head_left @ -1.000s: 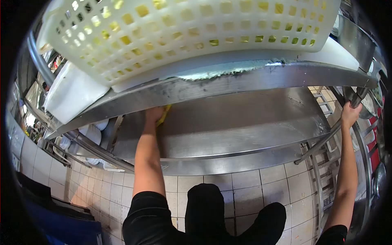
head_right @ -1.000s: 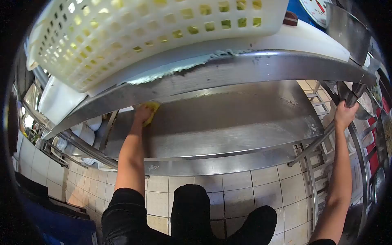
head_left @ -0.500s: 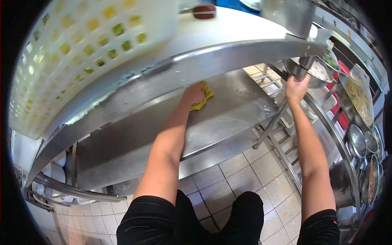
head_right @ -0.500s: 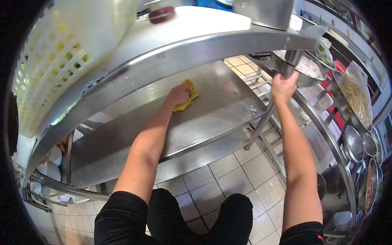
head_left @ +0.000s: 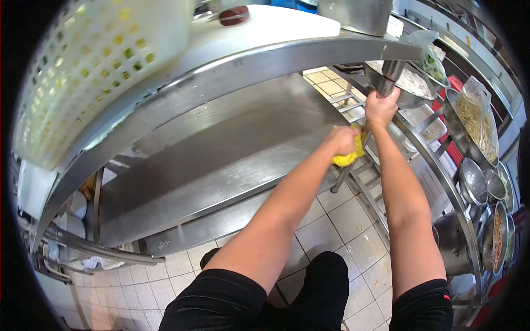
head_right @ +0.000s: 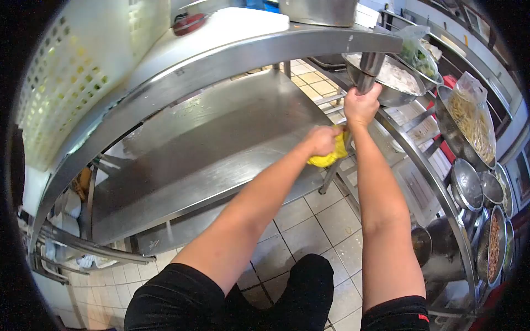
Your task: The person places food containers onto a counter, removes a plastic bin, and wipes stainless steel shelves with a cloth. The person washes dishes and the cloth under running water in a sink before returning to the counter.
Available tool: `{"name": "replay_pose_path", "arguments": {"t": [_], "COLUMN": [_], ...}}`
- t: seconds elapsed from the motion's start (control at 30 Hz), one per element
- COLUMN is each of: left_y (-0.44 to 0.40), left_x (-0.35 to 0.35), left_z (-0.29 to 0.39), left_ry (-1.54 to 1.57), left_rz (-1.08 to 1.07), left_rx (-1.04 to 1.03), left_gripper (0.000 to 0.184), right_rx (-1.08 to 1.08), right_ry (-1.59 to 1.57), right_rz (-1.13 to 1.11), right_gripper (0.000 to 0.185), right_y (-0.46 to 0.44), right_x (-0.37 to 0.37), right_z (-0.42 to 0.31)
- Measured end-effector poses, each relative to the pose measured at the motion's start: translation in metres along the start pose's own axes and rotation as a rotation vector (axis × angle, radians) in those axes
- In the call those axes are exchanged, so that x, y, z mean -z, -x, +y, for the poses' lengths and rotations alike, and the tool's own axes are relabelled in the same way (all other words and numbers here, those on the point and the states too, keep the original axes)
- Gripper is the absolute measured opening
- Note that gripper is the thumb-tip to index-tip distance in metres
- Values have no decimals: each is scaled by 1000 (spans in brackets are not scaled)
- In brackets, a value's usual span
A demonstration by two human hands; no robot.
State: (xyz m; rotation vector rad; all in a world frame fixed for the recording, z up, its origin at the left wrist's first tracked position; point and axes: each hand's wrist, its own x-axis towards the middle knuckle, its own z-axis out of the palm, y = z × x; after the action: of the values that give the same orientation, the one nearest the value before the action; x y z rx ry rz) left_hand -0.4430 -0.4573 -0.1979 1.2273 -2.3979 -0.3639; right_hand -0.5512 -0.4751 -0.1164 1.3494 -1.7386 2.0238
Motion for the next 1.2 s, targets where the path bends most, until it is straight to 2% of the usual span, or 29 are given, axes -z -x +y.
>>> {"name": "replay_pose_path", "arguments": {"t": [0.17, 0.2, 0.27, 0.33, 0.4, 0.47, 0.5, 0.57, 0.63, 0.7, 0.73, 0.77, 0.83, 0.9, 0.97, 1.03, 1.07, 1.1, 1.17, 1.2], "left_y": [37, 51, 82, 121, 168, 218, 249, 317, 385, 454, 497, 531, 587, 603, 640, 656, 638, 626, 628, 662], "left_x": [6, 7, 23, 52, 90, 112, 121, 155, 187, 217, 223, 235, 254, 274, 286, 299, 310, 316, 324, 330], "left_z": [5, -2, -21, -38, -56, -95, -125, -137, -143, -147, -167, -173, -188, -180, -226, -263, -261, -252, -272, -314], "left_ry": [152, 196, 185, 162, 83, 58, 45, -51, -121, -317, -363, -318, -475, -556, -615, -619, -521, -514, -489, -362], "left_rz": [124, 167, 215, 236, 228, 284, 369, 383, 416, 397, 502, 549, 529, 476, 417, 299, 219, 164, 315, 320], "left_rx": [-76, -32, 117, 245, 490, 643, 590, 730, 871, 1035, 960, 983, 1020, 1149, 1308, 1545, 1726, 1691, 1701, 1620], "left_gripper": [50, 48, 46, 46, 44, 43, 44, 48, 48, 45, 44, 42, 40, 37, 38, 48, 57, 64, 68, 69], "right_rx": [37, -31, 37, 9, -14, -45, -39, -84, -32, -52, -52, -54, -61, -38, -54, -58, -58, -68, -17, 7], "right_ry": [4, 11, 12, 46, 82, 43, 48, 76, 53, 77, 91, 108, 42, 102, 122, 153, 176, 180, 125, 149], "right_rz": [-14, -77, -28, -49, -72, -94, -87, -97, -78, -82, -75, -70, -67, -16, -41, -2, -19, -18, -13, -28], "right_gripper": [42, 43, 46, 45, 45, 43, 42, 42, 41, 42, 42, 42, 41, 40, 43, 42, 43, 43, 42, 44], "right_y": [-5, -3, -6, -4, -4, 2, -1, -1, -1, -2, -2, -2, -1, -4, -4, -3, -6, -7, -7, -11], "right_x": [-6, 1, -6, -1, -1, 7, 4, 4, 4, -1, -1, 0, 2, -6, -4, -5, -6, -7, -7, -9], "right_z": [16, 6, 14, 4, 5, -10, -5, -5, -3, 6, 4, 3, -1, 11, 11, 8, 13, 16, 20, 29]}}
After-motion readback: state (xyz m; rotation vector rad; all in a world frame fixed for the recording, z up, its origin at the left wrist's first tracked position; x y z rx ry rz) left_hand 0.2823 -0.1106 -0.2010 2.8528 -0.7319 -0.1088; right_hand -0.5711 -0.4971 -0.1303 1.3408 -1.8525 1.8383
